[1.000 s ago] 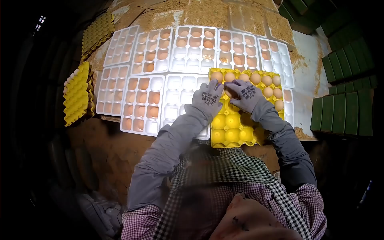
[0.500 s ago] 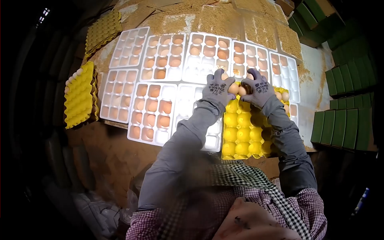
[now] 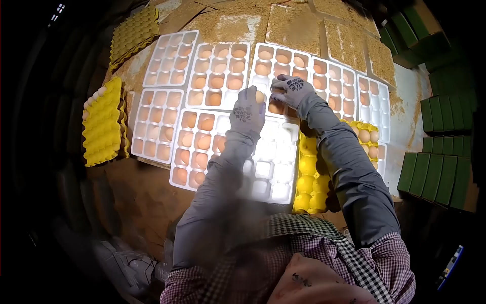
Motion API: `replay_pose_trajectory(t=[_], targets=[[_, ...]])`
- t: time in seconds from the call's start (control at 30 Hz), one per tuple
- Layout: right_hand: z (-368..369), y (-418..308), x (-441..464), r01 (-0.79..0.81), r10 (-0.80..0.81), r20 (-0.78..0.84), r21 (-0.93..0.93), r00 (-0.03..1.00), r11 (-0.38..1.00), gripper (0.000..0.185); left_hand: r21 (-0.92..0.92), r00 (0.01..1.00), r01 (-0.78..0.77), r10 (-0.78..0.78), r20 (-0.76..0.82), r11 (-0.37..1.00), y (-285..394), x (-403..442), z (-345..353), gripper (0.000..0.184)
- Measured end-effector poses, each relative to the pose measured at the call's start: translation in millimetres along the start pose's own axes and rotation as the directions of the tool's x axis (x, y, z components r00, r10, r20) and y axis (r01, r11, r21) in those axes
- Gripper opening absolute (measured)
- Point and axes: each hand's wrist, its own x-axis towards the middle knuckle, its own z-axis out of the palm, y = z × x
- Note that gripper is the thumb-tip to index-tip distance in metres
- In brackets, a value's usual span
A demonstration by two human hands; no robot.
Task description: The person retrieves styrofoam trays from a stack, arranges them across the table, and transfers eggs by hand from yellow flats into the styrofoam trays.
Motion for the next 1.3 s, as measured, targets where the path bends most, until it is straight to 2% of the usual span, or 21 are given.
replay_pose_trajectory(t=[0.03,0.1,0.13,0.2,0.23,0.3,0.37,0.43,0.57,0.63,0.7,0.77,0.83,0.87,0.9,0.97,1.03,1.07,1.13,1.23,1.3], targets=[[-1.2,0.9,-1.1,-0.009,0.009,-0.010,0.005,1.000,1.000,0.035,0.073,0.995,-0.067,0.061,0.083,0.995,-4.8,7.7,-1.9,0.037],[-4.6,6.2,-7.1,-0.012,0.195,-0.482,0.357,0.854,0.934,0.034,0.148,0.964,-0.074,0.032,0.265,0.986,-10.1,21.6,0.1,0.040],[21.9,32.2,-3.1,0.111,-0.108,-0.588,-0.031,0.801,0.993,0.035,0.038,0.989,-0.031,0.025,0.146,0.999,-3.3,22.6,-1.6,0.039],[45.6,61.5,-11.3,0.090,-0.164,-0.320,-0.233,0.933,0.968,0.040,-0.175,0.983,-0.156,0.136,-0.121,0.972,-0.3,34.0,10.2,0.038],[43.1,54.6,-23.8,0.001,0.004,-0.344,0.014,0.939,1.000,0.042,-0.295,0.968,-0.225,0.178,-0.177,0.929,-0.4,47.8,21.1,0.041],[4.7,36.5,-72.1,-0.014,0.177,-0.459,0.335,0.871,0.942,0.041,-0.119,0.933,-0.356,0.345,-0.106,0.927,-20.9,70.1,58.8,0.044],[-36.0,30.3,-136.9,0.048,0.356,-0.435,0.686,0.827,0.726,0.042,0.287,0.947,-0.305,0.258,0.190,0.908,-29.6,75.1,72.3,0.047],[-35.9,65.6,-200.9,0.006,0.514,-0.472,0.741,0.716,0.672,0.045,0.233,0.943,-0.270,0.208,0.259,0.934,-26.1,68.9,71.2,0.050],[-22.3,92.0,-288.5,-0.138,0.495,-0.358,0.684,0.791,0.716,0.060,-0.331,0.835,-0.358,0.458,0.304,0.873,72.2,5.1,40.4,0.056],[-13.1,86.4,-280.9,-0.317,0.345,-0.265,0.144,0.900,0.937,0.073,-0.246,0.709,-0.563,0.613,0.347,0.789,117.3,-27.1,58.7,0.058],[13.4,78.3,-261.7,-0.335,0.302,-0.300,-0.063,0.905,0.940,0.081,0.049,0.664,-0.679,0.585,0.466,0.732,136.9,-53.1,94.1,0.059],[22.9,81.5,-234.7,-0.236,0.228,-0.219,-0.011,0.949,0.972,0.069,0.114,0.698,-0.687,0.609,0.377,0.718,148.3,-53.5,110.4,0.056],[7.2,88.4,-246.9,-0.258,0.265,-0.215,0.058,0.940,0.964,0.056,-0.226,0.705,-0.528,0.571,0.420,0.818,143.6,-39.7,107.2,0.051],[7.9,96.0,-258.1,-0.136,0.265,-0.391,0.328,0.881,0.935,0.046,-0.352,0.742,-0.491,0.594,0.311,0.797,140.3,-42.4,101.9,0.043],[9.4,90.0,-274.1,-0.032,0.540,-0.444,0.751,0.715,0.660,0.042,-0.348,0.739,-0.496,0.597,0.312,0.796,142.5,-42.6,102.1,0.043],[1.6,112.0,-306.0,0.287,0.715,-0.220,0.957,0.664,0.028,0.041,-0.668,0.960,-0.151,0.270,0.077,0.728,154.3,-37.6,97.3,0.038],[7.7,146.8,-315.8,-0.076,0.767,-0.265,0.923,0.584,0.376,0.045,-0.662,0.939,-0.105,0.293,0.180,0.742,183.6,-31.0,91.3,0.039],[-0.8,143.3,-310.8,-0.457,0.761,-0.210,0.691,0.614,0.560,0.050,-0.584,0.867,-0.145,0.387,0.315,0.799,197.7,-28.9,99.2,0.045],[2.5,139.9,-289.7,-0.629,0.730,-0.141,0.417,0.668,0.656,0.057,-0.348,0.690,-0.333,0.478,0.544,0.876,231.4,-28.5,115.0,0.057],[4.2,137.4,-281.7,-0.718,0.767,-0.151,0.276,0.624,0.639,0.055,-0.118,0.518,-0.489,0.397,0.757,0.864,258.3,-23.9,142.1,0.068],[13.2,146.3,-309.4,-0.276,0.732,-0.129,0.871,0.669,0.406,0.047,-0.049,0.493,-0.455,0.297,0.818,0.889,262.8,-22.7,147.1,0.064]])
